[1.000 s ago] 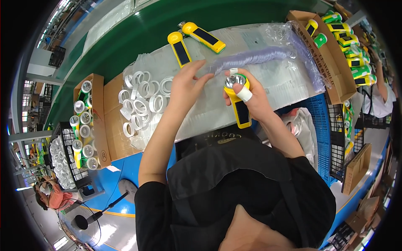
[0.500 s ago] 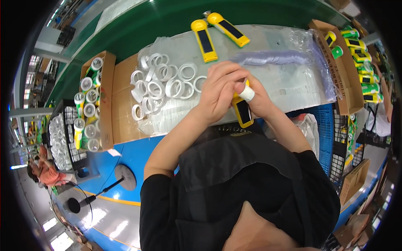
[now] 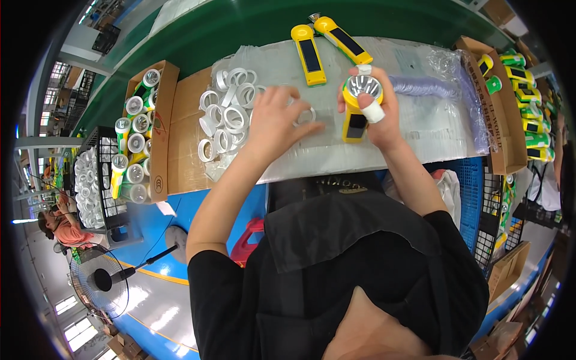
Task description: Assembling plastic flashlights by attaching white rings to the front of the flashlight bodies.
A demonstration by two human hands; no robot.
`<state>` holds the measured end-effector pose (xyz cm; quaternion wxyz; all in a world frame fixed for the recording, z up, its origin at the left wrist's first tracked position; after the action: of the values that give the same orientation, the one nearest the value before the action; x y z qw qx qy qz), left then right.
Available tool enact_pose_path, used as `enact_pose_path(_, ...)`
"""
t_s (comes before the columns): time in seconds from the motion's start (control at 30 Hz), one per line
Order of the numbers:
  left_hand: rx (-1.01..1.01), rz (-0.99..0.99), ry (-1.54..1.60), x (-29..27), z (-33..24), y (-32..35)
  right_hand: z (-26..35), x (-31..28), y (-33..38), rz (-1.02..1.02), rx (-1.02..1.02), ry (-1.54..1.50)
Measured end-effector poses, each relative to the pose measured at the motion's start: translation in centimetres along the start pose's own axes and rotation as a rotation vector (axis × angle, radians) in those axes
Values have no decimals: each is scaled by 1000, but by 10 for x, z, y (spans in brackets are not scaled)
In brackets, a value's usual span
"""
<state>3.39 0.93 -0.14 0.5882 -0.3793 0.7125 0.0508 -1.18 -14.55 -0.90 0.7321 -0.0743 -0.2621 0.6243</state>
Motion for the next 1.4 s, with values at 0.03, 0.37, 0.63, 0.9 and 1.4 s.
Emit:
enact_pose_path(0.03,26,57,-71,14,0,9,-10,0,4,9,-3,67)
enact_pose_path(0.37,-84,-296,836,-30,-14,-9,-10,10,2,107,81,72)
enact_pose_path(0.63,49,-176,559,-45,-43,-30,-5,5,2,136,-39,110)
enact_pose_path(0.9,130,-173,570,-51,-55,-34,37,-11,-6,280,-333,532)
enact_pose_path(1.4,116,-127,723,-12,-77,-48,97,22,-41,1098,-140,1030)
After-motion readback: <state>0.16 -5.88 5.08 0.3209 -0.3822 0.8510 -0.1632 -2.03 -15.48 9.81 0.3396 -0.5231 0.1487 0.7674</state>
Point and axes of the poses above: each hand's wrist, its own y-axis away from the middle knuckle, its own x-axis out of the palm, z = x × y, the point moved 8 cm from there along -y, towards the middle knuckle, and after that the axes turned 6 degrees about -x, right-handed, at the moved point
